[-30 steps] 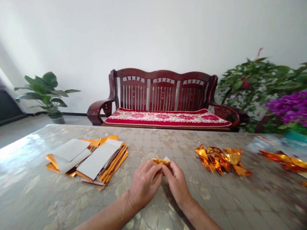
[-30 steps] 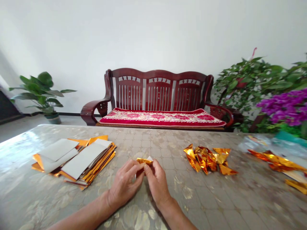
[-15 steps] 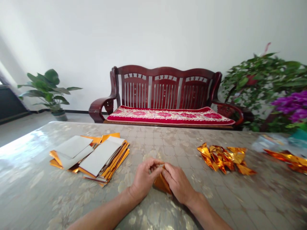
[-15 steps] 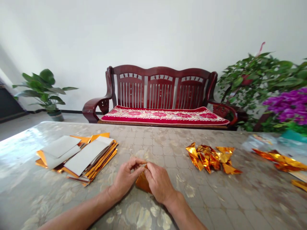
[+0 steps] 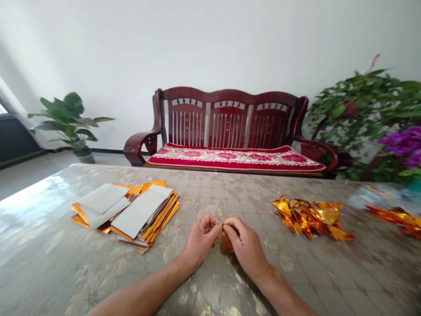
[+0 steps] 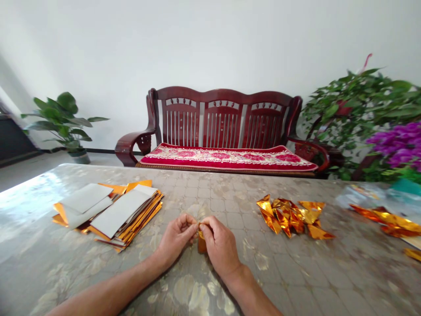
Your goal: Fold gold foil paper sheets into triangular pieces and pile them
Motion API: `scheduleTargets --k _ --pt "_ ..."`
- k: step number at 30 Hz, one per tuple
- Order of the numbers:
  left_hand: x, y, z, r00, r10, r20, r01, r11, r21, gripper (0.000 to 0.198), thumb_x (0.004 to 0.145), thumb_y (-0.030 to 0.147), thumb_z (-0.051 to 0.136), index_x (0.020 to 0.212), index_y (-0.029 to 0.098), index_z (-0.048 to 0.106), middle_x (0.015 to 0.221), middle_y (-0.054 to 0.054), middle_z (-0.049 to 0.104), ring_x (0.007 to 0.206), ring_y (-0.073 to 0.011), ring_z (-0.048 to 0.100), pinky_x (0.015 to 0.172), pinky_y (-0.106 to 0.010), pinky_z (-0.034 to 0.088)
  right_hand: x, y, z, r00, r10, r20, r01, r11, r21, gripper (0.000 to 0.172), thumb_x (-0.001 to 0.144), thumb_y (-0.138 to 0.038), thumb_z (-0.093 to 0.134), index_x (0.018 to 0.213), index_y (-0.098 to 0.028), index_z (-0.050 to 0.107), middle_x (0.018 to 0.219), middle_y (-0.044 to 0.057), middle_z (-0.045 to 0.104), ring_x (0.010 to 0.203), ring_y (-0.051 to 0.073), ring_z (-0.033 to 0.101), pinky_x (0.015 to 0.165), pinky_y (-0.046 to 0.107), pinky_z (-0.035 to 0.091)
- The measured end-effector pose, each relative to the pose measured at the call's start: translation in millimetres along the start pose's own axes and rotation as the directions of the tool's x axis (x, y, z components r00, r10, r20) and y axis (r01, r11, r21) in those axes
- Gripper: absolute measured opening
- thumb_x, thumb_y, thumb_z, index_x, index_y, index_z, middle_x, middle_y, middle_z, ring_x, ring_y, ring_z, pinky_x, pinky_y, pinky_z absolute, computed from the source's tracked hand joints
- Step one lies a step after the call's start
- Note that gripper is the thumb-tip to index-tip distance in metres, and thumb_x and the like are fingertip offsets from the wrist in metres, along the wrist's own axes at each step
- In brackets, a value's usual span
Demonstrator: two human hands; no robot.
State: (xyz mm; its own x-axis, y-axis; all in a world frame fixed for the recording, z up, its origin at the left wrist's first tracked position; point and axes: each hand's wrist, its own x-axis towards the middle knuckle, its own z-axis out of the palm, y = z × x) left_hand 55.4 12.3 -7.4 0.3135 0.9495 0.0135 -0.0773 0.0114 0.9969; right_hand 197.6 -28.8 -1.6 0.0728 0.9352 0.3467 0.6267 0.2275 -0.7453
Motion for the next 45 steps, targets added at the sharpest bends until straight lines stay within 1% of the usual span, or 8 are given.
scheduleTargets --k 4,9,14,19,26,30,35,45 --pt "-0.2 1.0 -2.8 0.999 -0.018 0.046 0.019 1.0 -0.025 0.034 0.076 0.047 0.067 0.073 0.015 0.058 0.059 0.002 0.06 0.054 -0.0089 0.053 0.055 -0.02 0.042 1.3 3.5 -1.8 1.0 0.011 0.019 -0.012 0.999 0.033 0.025 0.094 -0.038 0.046 0.079 -0.023 0.06 0.067 -0.003 0.06 0.064 0.014 0.057 0.06 0.023 0.041" --pt "0.6 0.4 -6.9 0.965 -0.169 0.201 0.209 0.957 -0.202 0.045 0.072 0.058 0.07 0.077 0.014 0.057 0.062 -0.002 0.067 0.054 -0.0097 0.058 0.056 -0.02 0.045 2.4 4.9 -3.2 1.0 -0.003 0.029 -0.001 0.99 0.139 0.023 0.096 -0.036 0.044 0.087 -0.023 0.061 0.072 -0.003 0.062 0.066 0.013 0.058 0.063 0.022 0.043" --pt "0.3 -3.9 -6.3 0.965 -0.169 0.202 0.217 0.944 -0.248 0.047 0.064 0.053 0.08 0.075 0.015 0.056 0.06 -0.001 0.066 0.049 -0.0074 0.055 0.052 -0.018 0.042 0.5 3.1 -2.6 0.998 -0.04 0.043 0.035 0.991 0.131 0.022 0.097 -0.035 0.043 0.091 -0.024 0.061 0.076 -0.002 0.065 0.069 0.014 0.06 0.065 0.024 0.045" --pt "-0.8 -2.7 -5.3 0.979 -0.133 0.156 0.157 0.976 -0.15 0.045 0.067 0.054 0.076 0.075 0.014 0.059 0.06 -0.001 0.066 0.05 -0.009 0.055 0.053 -0.02 0.043 1.0 3.4 -3.1 0.992 -0.129 0.012 0.129 0.992 0.003 0.019 0.096 -0.03 0.044 0.092 -0.025 0.063 0.085 0.001 0.068 0.08 0.017 0.063 0.073 0.026 0.046" --pt "-3.1 -0.2 -2.1 0.999 0.023 0.023 -0.025 0.997 0.067 0.025 0.072 0.037 0.07 0.068 0.014 0.062 0.057 0.003 0.058 0.052 -0.0082 0.049 0.053 -0.02 0.036 -1.4 1.0 -3.0 0.978 -0.207 -0.025 0.202 0.972 -0.115 0.017 0.093 -0.026 0.05 0.097 -0.025 0.066 0.092 0.003 0.072 0.087 0.019 0.065 0.08 0.031 0.047" --pt "-0.5 2.3 -7.1 0.996 0.044 -0.072 -0.044 0.999 0.004 0.026 0.074 0.039 0.067 0.068 0.016 0.059 0.057 0.004 0.056 0.051 -0.0075 0.045 0.051 -0.019 0.033 -1.8 4.4 0.2 0.989 -0.105 -0.101 0.101 0.994 -0.043 0.026 0.086 -0.027 0.06 0.112 -0.025 0.063 0.098 0.004 0.072 0.09 0.02 0.066 0.083 0.032 0.049" --pt "2.6 1.7 -14.1 0.988 0.001 -0.154 -0.023 0.989 -0.145 0.03 0.072 0.044 0.071 0.075 0.018 0.056 0.058 0.005 0.056 0.051 -0.0072 0.044 0.05 -0.018 0.032 3.2 11.6 4.3 0.982 0.057 -0.179 -0.018 0.977 0.215 0.037 0.083 -0.029 0.062 0.118 -0.019 0.058 0.087 0.003 0.072 0.075 0.017 0.066 0.071 0.028 0.051" --pt "4.8 -0.1 -19.2 0.997 -0.016 0.079 0.027 0.99 -0.136 0.038 0.07 0.048 0.076 0.082 0.014 0.063 0.059 0.005 0.054 0.049 -0.005 0.039 0.049 -0.017 0.029 4.2 15.1 2.7 0.987 0.039 -0.159 0.005 0.964 0.264 0.036 0.083 -0.027 0.063 0.118 -0.02 0.059 0.087 0.002 0.072 0.077 0.016 0.066 0.076 0.029 0.051"
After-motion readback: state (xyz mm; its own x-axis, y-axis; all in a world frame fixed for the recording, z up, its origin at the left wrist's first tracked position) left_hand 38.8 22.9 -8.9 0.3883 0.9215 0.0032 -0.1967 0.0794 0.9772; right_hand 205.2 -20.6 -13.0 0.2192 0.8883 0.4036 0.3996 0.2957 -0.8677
